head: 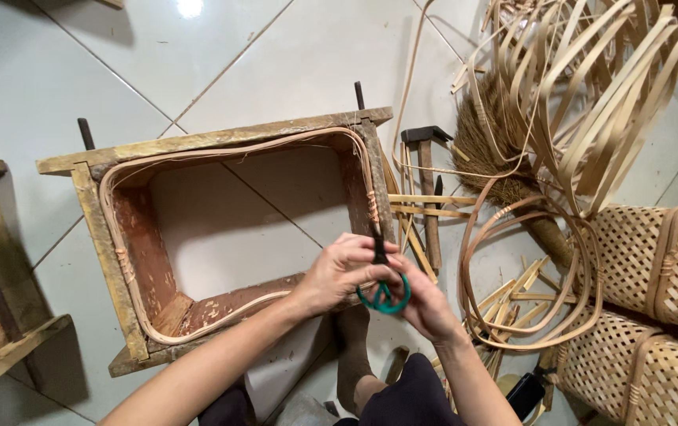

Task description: The person sits on the floor and trims thin bamboo strips with scissors, then fits a woven bamboo panel and a bent rim strip into a wooden basket frame, pressing the rim along the edges to secure the woven body inside the frame.

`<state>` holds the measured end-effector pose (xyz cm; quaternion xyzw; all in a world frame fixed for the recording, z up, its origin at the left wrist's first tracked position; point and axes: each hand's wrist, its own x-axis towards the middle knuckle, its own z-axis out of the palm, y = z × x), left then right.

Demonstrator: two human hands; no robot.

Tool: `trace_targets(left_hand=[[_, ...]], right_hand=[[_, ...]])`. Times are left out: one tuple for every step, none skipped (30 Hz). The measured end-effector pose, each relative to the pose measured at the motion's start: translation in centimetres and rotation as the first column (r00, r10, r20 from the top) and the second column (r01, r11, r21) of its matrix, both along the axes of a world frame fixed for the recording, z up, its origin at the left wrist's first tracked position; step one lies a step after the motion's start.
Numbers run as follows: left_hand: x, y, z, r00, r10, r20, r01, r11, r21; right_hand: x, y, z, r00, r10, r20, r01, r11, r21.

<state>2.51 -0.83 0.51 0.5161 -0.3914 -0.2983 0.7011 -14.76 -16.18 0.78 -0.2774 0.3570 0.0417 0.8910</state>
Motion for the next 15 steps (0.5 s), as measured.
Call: trace_targets(left_hand=[[-0.3, -0.2, -0.1, 0.969, -0.114, -0.217, 0.141, 0.984, 0.110], [-0.7, -0.4, -0.2, 0.880, -0.198, -0.432, 0.299, 0.937, 0.181], [-1.1, -0.6, -0.5, 0.739, -0.243, -0.629, 0.461, 0.863, 0.209], [-1.3, -0.9, -0.9, 0.759, -0.284, -0.586, 0.456, 0.874, 0.166], [-1.4, -1.1, -1.4, 0.776, -0.323, -0.541, 0.454, 0.882, 0.125], [-1.3, -1.4, -2.0, 0.792, -0.360, -0.494, 0.455, 0.887, 0.083], [-1.0, -1.8, -2.7, 0.780, -0.309, -0.544, 0.412, 0.908, 0.076], [-0.3, -2.3, -3.4, 0.764, -0.260, -0.591, 0.369, 0.927, 0.069], [0.5, -3.0, -4.2, 0.742, -0.210, -0.636, 0.323, 0.944, 0.065], [2.0, -4.0, -5.1, 0.825, 0.000, -0.566, 0.101, 0.984, 0.146], [3.8, -5.1, -6.1, 0.853, 0.214, -0.477, -0.128, 0.970, 0.207], [5.5, -6.1, -7.0, 0.846, 0.322, -0.424, -0.184, 0.924, 0.334], [7.0, -7.0, -7.7, 0.832, 0.423, -0.359, -0.241, 0.858, 0.453], [7.8, -8.1, -8.3, 0.823, 0.426, -0.375, -0.205, 0.839, 0.504], [8.5, -9.2, -8.7, 0.814, 0.432, -0.389, -0.170, 0.816, 0.552]], right_hand=[[-0.3, 0.0, -0.3, 0.991, 0.111, 0.073, -0.107, 0.992, -0.063], [-0.7, 0.1, -0.7, 0.964, 0.224, 0.140, -0.206, 0.969, -0.133], [-1.0, 0.0, -1.0, 0.920, 0.337, 0.199, -0.296, 0.932, -0.211], [-1.3, 0.0, -1.4, 0.917, 0.363, 0.168, -0.317, 0.915, -0.248], [-1.6, -0.1, -1.7, 0.913, 0.385, 0.136, -0.337, 0.898, -0.282], [-1.7, -0.2, -2.0, 0.908, 0.406, 0.103, -0.358, 0.879, -0.315], [-1.8, -0.3, -2.3, 0.937, 0.343, 0.059, -0.302, 0.886, -0.351], [-1.7, -0.4, -2.5, 0.961, 0.276, 0.019, -0.247, 0.886, -0.392], [-1.6, -0.5, -2.5, 0.978, 0.206, -0.018, -0.193, 0.880, -0.434], [-1.4, -0.6, -2.5, 0.983, 0.177, 0.039, -0.145, 0.897, -0.418], [-1.1, -0.7, -2.3, 0.985, 0.142, 0.095, -0.093, 0.913, -0.398], [-0.8, -0.8, -2.1, 0.983, 0.105, 0.152, -0.041, 0.926, -0.376], [-0.5, -0.7, -1.8, 0.980, 0.139, 0.142, -0.073, 0.916, -0.394], [-0.2, -0.8, -1.5, 0.976, 0.177, 0.131, -0.108, 0.904, -0.414], [0.1, -0.8, -1.2, 0.969, 0.216, 0.120, -0.145, 0.889, -0.434]])
